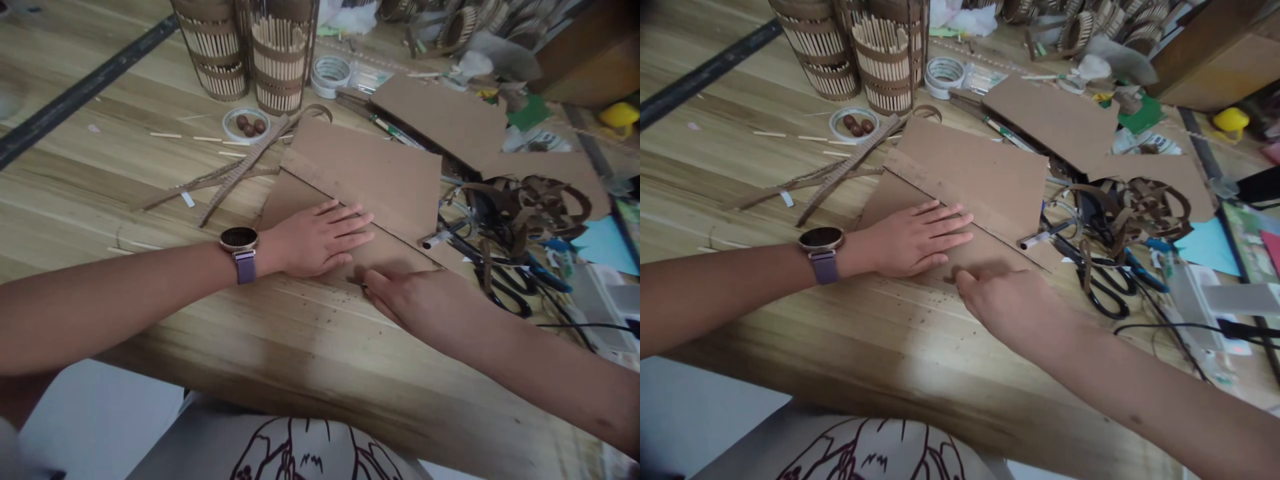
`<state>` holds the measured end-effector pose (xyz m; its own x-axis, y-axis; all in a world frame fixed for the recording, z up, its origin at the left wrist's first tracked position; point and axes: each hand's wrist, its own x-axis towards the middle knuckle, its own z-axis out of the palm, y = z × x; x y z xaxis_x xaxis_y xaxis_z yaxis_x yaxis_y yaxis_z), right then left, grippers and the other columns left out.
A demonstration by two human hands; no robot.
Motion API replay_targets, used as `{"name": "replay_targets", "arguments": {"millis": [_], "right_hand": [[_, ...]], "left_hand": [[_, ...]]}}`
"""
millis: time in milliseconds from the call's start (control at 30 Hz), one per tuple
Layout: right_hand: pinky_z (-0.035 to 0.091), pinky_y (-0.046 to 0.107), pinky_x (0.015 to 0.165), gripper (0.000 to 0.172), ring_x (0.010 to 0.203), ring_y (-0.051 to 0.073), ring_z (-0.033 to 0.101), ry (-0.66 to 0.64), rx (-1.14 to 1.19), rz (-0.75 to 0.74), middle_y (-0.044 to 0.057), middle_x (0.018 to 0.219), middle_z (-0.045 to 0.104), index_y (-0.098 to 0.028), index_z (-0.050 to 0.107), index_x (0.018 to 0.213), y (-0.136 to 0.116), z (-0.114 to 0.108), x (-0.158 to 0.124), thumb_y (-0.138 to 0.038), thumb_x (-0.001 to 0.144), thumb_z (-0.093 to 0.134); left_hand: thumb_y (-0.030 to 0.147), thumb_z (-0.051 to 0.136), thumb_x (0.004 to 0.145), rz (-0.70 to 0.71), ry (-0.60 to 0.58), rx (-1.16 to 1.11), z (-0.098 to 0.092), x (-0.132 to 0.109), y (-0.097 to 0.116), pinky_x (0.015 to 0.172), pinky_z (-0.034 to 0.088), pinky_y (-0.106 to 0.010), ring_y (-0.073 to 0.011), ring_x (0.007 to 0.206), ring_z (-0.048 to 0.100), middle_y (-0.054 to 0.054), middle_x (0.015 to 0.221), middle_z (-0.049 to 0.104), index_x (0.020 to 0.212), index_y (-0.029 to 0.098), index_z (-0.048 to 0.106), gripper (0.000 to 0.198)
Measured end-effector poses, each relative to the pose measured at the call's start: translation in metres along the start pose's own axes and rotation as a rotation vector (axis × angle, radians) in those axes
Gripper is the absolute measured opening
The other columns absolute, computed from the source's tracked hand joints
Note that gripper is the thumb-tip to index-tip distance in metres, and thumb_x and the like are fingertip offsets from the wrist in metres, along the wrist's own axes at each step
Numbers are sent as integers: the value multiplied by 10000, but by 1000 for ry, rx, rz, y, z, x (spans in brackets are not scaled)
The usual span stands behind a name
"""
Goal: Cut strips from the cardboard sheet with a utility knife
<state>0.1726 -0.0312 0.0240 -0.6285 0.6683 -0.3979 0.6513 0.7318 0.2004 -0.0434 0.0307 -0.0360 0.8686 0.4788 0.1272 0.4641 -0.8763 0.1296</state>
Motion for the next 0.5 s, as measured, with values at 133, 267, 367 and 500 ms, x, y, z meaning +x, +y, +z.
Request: {"name": "replay_targets", "arguments": {"millis": [133, 267, 367, 500], "right_hand": [[141, 274, 458, 222, 464, 114, 501, -8, 24, -6, 23, 697, 675, -188, 629, 974, 0, 2, 0, -193, 975, 407], [136, 262, 457, 185, 459, 118, 508, -84, -4, 43, 16, 686, 684, -200, 620, 979, -4, -5, 4, -146, 932, 449], [113, 250, 442, 218, 440, 107, 512, -137, -35, 38, 11, 633, 673, -195, 608, 948, -9, -14, 8, -48, 849, 482], [111, 266, 427, 279, 427, 120, 535, -169, -65, 21, 13, 621, 671, -208, 602, 941, -9, -17, 9, -7, 803, 467]], "left_hand": [[371, 327, 1065, -5, -4, 3, -1, 1, 1, 1244, 164, -470, -269, 1537, 213, -104, 1649, 261, 1531, 166, 391, 513], [369, 318, 1067, -8, -17, 14, -1, 1, 1, 1247, 154, -465, -266, 1540, 201, -100, 1655, 247, 1537, 163, 381, 516], [370, 314, 1065, -2, -5, 12, 0, 0, 1, 1244, 163, -479, -278, 1540, 201, -102, 1655, 244, 1536, 157, 382, 521], [383, 348, 1053, 19, 22, -12, 2, -1, -2, 1241, 180, -484, -282, 1535, 219, -110, 1647, 264, 1528, 156, 395, 528]]}}
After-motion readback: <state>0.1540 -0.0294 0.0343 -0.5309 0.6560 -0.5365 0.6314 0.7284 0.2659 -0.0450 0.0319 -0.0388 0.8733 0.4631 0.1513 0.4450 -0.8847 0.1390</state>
